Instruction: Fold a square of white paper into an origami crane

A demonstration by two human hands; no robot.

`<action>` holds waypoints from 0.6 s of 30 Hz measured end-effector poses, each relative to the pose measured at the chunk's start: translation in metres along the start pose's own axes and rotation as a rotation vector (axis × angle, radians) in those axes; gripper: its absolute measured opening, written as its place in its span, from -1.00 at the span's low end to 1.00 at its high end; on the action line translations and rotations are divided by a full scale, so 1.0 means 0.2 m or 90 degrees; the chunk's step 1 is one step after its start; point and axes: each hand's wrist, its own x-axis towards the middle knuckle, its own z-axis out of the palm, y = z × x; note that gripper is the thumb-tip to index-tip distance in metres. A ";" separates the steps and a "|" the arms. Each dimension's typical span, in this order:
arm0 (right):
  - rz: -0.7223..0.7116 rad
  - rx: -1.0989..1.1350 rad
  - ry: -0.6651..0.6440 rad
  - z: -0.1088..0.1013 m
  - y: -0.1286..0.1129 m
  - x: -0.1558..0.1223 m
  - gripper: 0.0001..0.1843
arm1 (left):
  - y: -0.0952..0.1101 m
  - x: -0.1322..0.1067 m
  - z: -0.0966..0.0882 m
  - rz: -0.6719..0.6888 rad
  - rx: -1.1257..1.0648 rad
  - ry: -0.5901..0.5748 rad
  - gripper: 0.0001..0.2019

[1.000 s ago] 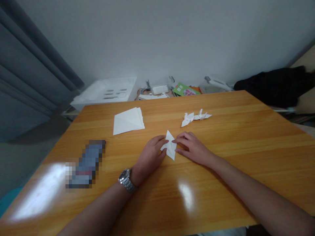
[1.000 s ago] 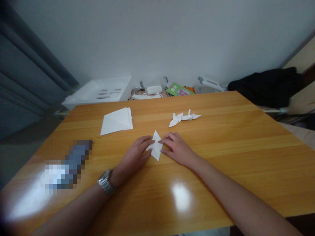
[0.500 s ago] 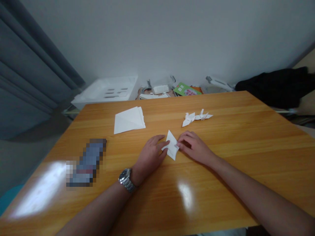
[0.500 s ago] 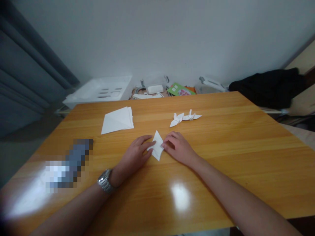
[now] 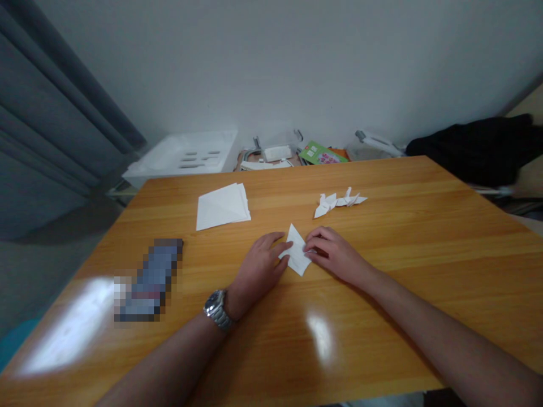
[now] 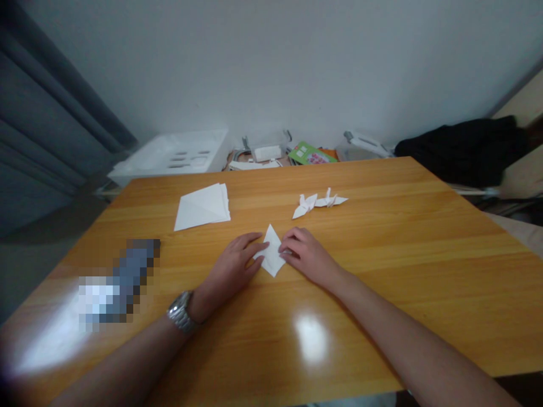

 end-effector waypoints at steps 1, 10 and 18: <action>-0.008 0.013 -0.005 0.00 0.00 0.00 -0.90 | 0.00 0.00 0.00 0.001 0.000 0.000 -0.67; -0.017 0.050 -0.049 0.01 0.01 0.00 -0.85 | 0.00 0.00 0.00 0.008 0.001 -0.003 -0.67; 0.025 0.109 -0.078 0.00 0.02 -0.01 -0.83 | -0.01 -0.01 0.01 0.010 -0.003 -0.008 -0.66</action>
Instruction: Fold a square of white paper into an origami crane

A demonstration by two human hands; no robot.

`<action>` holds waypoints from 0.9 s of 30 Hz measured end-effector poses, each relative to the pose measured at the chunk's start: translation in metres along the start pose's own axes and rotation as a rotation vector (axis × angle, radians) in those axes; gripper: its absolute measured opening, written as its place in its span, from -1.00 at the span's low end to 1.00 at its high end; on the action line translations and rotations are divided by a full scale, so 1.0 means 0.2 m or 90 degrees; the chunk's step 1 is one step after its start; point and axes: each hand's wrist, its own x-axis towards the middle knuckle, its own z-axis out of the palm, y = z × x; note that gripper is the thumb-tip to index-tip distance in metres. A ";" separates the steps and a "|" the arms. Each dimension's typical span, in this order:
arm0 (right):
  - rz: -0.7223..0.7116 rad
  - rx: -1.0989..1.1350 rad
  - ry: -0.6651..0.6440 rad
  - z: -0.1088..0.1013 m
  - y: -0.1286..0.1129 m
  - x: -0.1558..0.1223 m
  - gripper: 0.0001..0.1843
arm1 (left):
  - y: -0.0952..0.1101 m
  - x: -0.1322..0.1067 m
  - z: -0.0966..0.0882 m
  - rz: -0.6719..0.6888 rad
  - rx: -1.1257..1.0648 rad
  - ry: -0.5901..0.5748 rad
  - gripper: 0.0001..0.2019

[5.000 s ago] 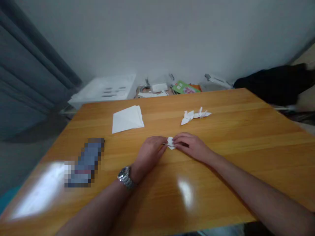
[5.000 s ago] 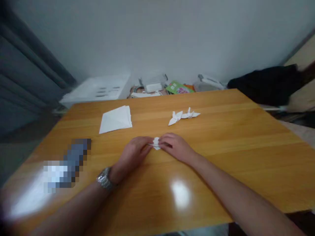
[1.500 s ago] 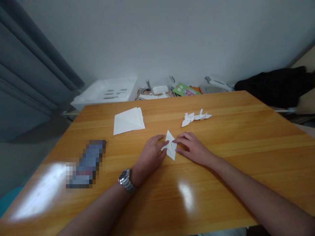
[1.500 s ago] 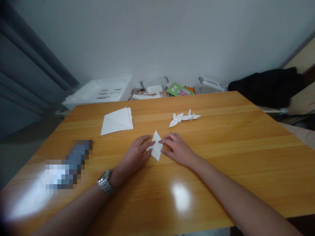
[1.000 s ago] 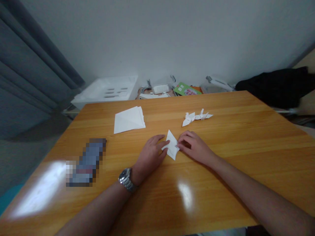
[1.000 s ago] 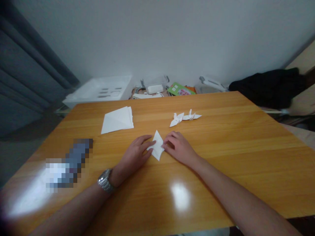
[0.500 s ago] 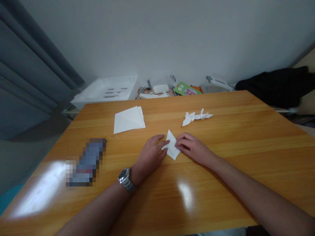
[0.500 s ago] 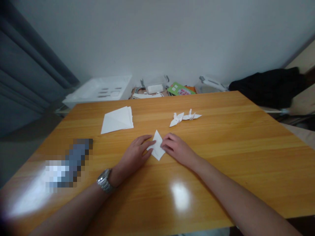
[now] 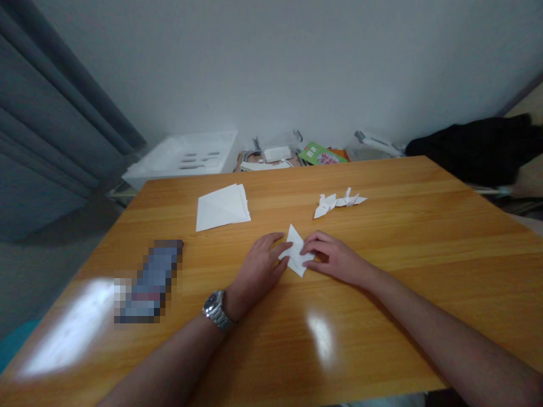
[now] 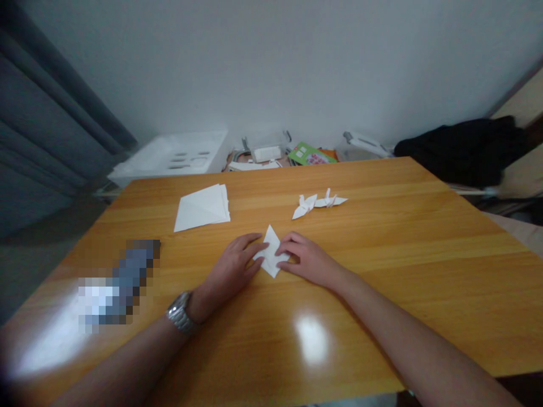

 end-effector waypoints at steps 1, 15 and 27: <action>0.000 0.003 -0.006 0.00 0.00 0.00 -0.81 | 0.00 0.00 0.00 0.004 -0.002 0.004 -0.66; 0.011 0.043 -0.038 -0.03 0.01 0.00 -0.79 | 0.03 0.02 -0.03 0.106 -0.053 -0.033 -0.76; -0.034 0.034 -0.021 -0.01 0.02 0.00 -0.92 | 0.02 0.02 -0.03 0.097 -0.055 -0.033 -0.76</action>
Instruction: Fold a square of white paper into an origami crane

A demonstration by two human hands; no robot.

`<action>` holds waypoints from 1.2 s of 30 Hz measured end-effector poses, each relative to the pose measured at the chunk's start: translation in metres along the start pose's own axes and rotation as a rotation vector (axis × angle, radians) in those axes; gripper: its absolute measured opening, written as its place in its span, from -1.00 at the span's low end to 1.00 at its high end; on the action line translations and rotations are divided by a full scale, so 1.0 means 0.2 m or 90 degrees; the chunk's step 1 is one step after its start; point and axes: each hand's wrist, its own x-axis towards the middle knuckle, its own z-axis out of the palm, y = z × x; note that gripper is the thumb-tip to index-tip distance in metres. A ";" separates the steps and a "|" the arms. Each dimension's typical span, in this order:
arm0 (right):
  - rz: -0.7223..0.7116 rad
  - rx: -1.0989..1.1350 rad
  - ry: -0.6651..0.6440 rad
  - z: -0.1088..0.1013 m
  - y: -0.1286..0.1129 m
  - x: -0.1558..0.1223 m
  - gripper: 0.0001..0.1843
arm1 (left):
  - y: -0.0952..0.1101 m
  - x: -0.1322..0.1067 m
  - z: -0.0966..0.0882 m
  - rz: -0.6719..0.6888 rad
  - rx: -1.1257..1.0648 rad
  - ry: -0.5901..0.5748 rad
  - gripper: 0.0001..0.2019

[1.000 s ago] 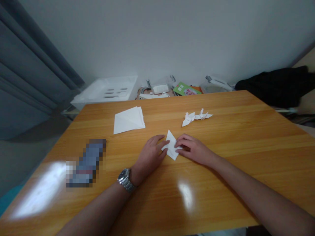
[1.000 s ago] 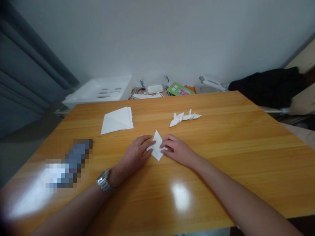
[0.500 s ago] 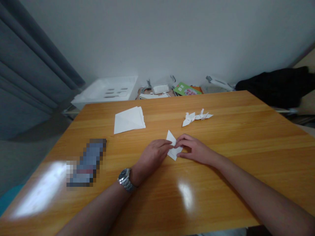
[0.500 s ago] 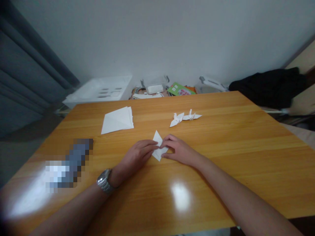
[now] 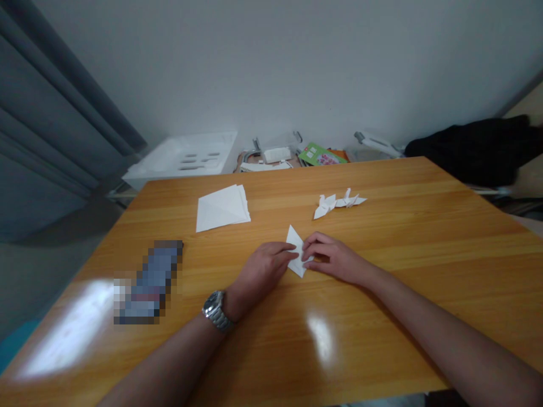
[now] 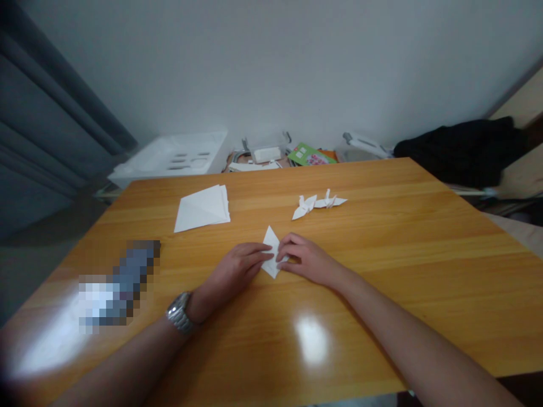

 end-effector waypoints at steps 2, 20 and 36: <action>-0.015 0.001 0.003 0.00 0.00 0.00 -0.94 | 0.00 0.00 0.00 0.001 -0.002 0.003 -0.75; 0.001 -0.005 -0.039 -0.03 -0.03 0.01 -0.93 | 0.00 -0.02 0.00 -0.001 -0.025 0.007 -0.70; 0.014 -0.003 -0.035 -0.03 -0.03 0.01 -0.94 | 0.01 -0.01 -0.01 -0.008 -0.021 -0.014 -0.65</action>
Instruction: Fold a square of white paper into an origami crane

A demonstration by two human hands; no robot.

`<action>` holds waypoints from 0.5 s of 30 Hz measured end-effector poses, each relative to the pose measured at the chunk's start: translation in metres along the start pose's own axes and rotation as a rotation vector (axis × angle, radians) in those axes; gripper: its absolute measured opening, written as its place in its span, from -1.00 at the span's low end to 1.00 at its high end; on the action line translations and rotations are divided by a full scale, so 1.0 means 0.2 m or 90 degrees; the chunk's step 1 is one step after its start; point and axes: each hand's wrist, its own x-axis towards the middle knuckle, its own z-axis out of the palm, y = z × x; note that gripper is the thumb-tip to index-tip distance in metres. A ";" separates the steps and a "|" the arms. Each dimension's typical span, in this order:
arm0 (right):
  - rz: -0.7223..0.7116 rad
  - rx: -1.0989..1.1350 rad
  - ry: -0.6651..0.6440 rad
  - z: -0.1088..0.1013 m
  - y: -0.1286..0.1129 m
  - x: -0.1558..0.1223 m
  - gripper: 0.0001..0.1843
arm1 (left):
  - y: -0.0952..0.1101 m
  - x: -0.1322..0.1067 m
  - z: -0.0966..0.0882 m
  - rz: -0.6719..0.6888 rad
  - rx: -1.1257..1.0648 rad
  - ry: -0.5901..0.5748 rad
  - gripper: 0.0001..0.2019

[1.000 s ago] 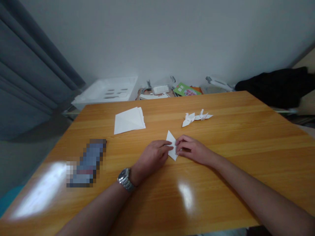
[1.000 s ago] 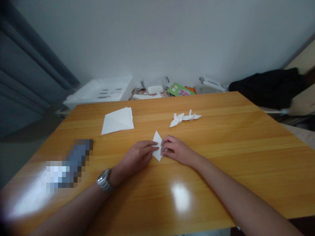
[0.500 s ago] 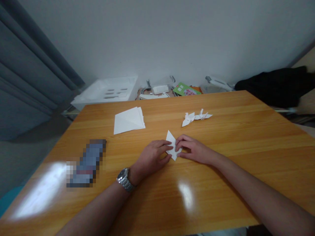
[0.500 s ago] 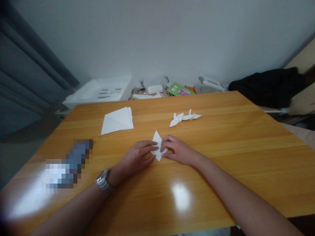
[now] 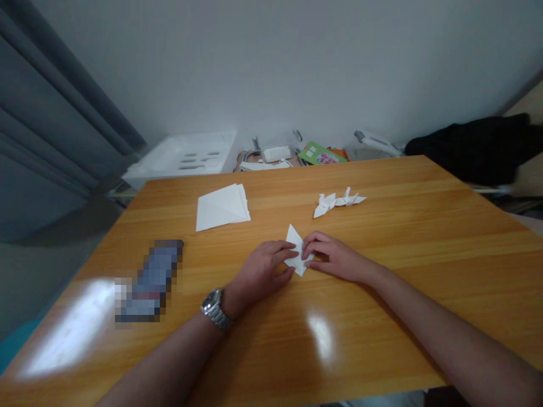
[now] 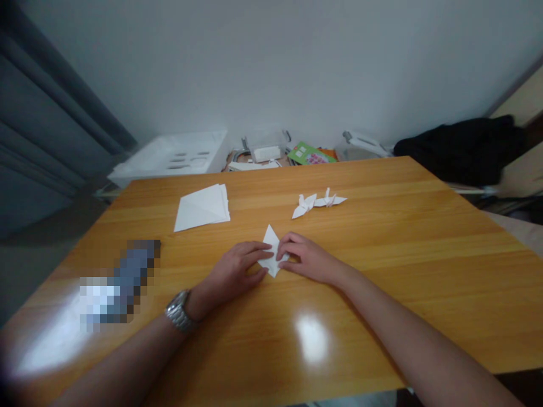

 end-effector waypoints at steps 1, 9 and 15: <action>-0.001 -0.001 -0.001 0.00 0.00 0.00 -0.94 | 0.00 0.00 0.00 0.000 0.001 0.000 -0.65; 0.000 0.004 0.000 0.00 0.02 0.00 -0.91 | 0.01 0.00 -0.01 -0.003 0.005 -0.001 -0.64; 0.009 0.011 0.000 0.00 0.01 0.00 -0.92 | 0.01 0.00 0.00 -0.001 0.003 0.003 -0.67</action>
